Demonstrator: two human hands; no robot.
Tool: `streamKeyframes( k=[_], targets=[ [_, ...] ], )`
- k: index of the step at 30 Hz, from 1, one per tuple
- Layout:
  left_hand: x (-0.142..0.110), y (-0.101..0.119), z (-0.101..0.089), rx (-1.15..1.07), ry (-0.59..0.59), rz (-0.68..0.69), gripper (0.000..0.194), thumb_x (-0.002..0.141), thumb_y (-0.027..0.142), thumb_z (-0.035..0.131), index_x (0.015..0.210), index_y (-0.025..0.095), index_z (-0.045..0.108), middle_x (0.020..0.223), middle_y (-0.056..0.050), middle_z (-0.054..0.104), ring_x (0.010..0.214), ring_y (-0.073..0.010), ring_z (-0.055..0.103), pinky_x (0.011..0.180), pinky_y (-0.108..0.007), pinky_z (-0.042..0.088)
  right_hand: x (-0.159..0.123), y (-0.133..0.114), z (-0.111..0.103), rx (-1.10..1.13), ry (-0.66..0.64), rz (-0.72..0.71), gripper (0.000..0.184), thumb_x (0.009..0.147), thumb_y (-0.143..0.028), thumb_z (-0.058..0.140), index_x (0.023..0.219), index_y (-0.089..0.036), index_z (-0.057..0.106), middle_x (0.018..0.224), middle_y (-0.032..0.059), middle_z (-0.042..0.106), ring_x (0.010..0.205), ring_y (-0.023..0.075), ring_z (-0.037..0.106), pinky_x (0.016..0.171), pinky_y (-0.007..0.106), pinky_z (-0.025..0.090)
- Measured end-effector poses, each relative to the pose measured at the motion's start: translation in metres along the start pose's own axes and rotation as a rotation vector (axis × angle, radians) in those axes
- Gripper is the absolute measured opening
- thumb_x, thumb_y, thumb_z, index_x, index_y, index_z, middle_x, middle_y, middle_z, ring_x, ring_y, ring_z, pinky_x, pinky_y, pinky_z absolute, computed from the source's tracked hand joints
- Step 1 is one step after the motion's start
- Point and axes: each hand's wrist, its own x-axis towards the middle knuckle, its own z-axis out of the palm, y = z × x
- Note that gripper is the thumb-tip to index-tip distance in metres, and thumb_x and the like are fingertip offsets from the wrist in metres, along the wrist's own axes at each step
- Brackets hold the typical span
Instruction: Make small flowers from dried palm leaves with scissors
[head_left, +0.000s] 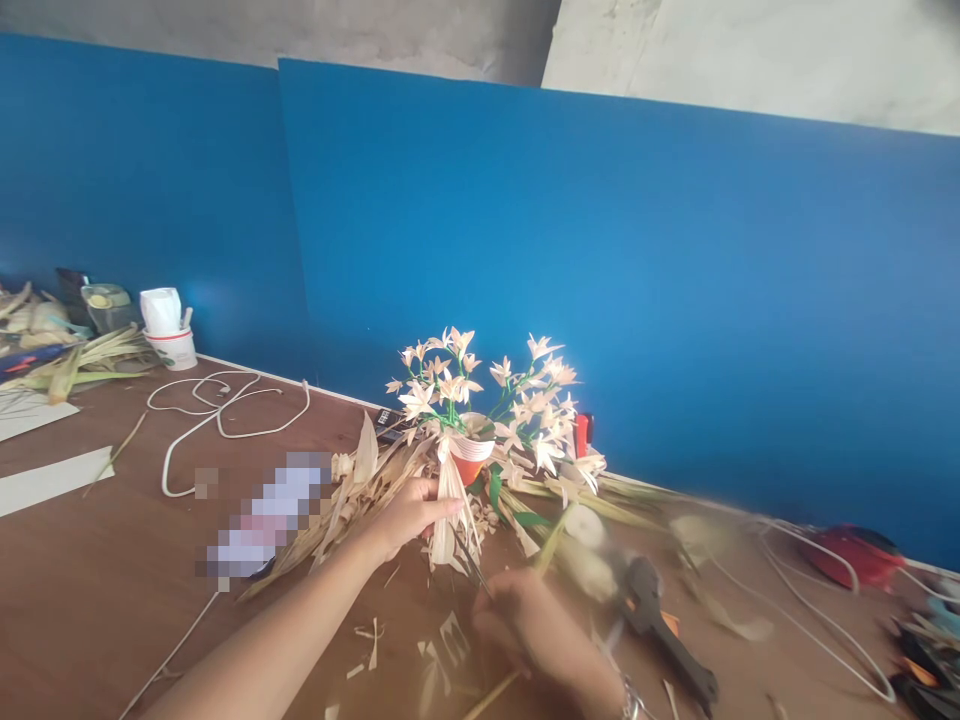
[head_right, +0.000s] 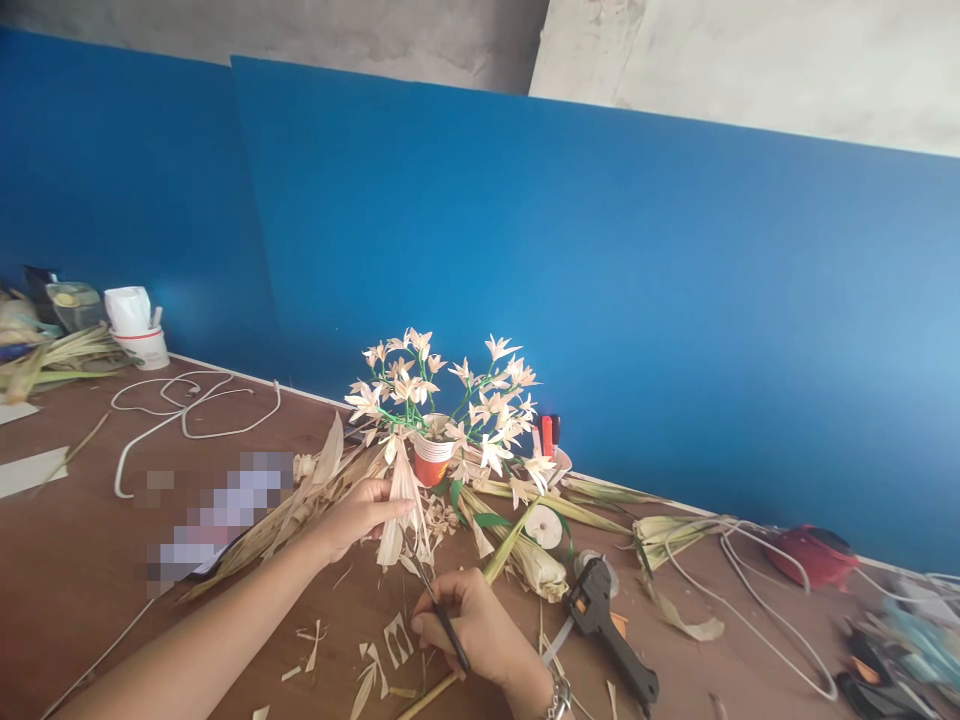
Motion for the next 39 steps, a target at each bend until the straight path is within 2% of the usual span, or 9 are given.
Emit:
streamKeyframes(
  k=[7,12,18,23,28,39],
  targets=[
    [0.002,-0.002,-0.001,-0.001,-0.001,0.003,0.023,0.063,0.038,0.074,0.061,0.015,0.069,0.045,0.004,0.05,0.039,-0.0081,0.037,0.04,-0.022,0.027,-0.001,-0.003,0.0,0.003,0.008,0.012,0.01,0.067,-0.015,0.056,0.058,-0.014,0.061,0.049,-0.0043,0.055,0.034,0.0044,0.039,0.034,0.016,0.022],
    [0.006,-0.007,-0.004,0.026,0.045,0.006,0.027,0.065,0.041,0.072,0.067,0.014,0.069,0.045,0.004,0.049,0.039,-0.008,0.037,0.04,-0.021,0.027,0.001,0.005,-0.001,0.072,-0.062,0.025,0.009,0.068,-0.02,0.056,0.064,-0.014,0.062,0.052,-0.0033,0.057,0.032,0.0044,0.04,0.031,0.016,0.02],
    [0.009,-0.013,-0.006,0.066,0.09,0.027,0.031,0.067,0.045,0.07,0.068,0.013,0.068,0.043,0.005,0.044,0.04,-0.0078,0.036,0.041,-0.021,0.024,0.002,0.011,0.001,0.103,-0.098,-0.001,0.016,0.07,-0.023,0.057,0.056,-0.015,0.056,0.043,-0.0069,0.046,0.033,0.0046,0.037,0.032,0.016,0.018],
    [0.006,-0.009,-0.002,0.042,0.085,0.02,0.027,0.067,0.041,0.07,0.069,0.014,0.068,0.043,0.006,0.044,0.04,-0.0079,0.036,0.041,-0.021,0.025,0.004,0.012,0.003,0.056,-0.076,-0.017,0.012,0.067,-0.018,0.056,0.056,-0.016,0.055,0.043,-0.0066,0.047,0.033,0.0049,0.038,0.034,0.017,0.017],
    [0.003,-0.003,0.001,0.039,0.072,0.005,0.026,0.067,0.04,0.069,0.067,0.014,0.067,0.046,0.006,0.045,0.041,-0.008,0.037,0.042,-0.022,0.025,0.003,0.012,0.003,0.125,-0.106,-0.038,0.018,0.07,-0.022,0.054,0.053,-0.016,0.052,0.039,-0.0076,0.042,0.032,0.0044,0.034,0.033,0.017,0.016],
    [0.004,-0.005,-0.001,0.052,0.079,0.008,0.025,0.069,0.039,0.069,0.069,0.014,0.067,0.047,0.005,0.047,0.042,-0.0077,0.037,0.042,-0.022,0.025,0.0,0.003,0.002,-0.002,-0.061,-0.01,0.011,0.068,-0.017,0.054,0.057,-0.016,0.058,0.045,-0.0054,0.049,0.034,0.0045,0.037,0.032,0.016,0.018]
  ],
)
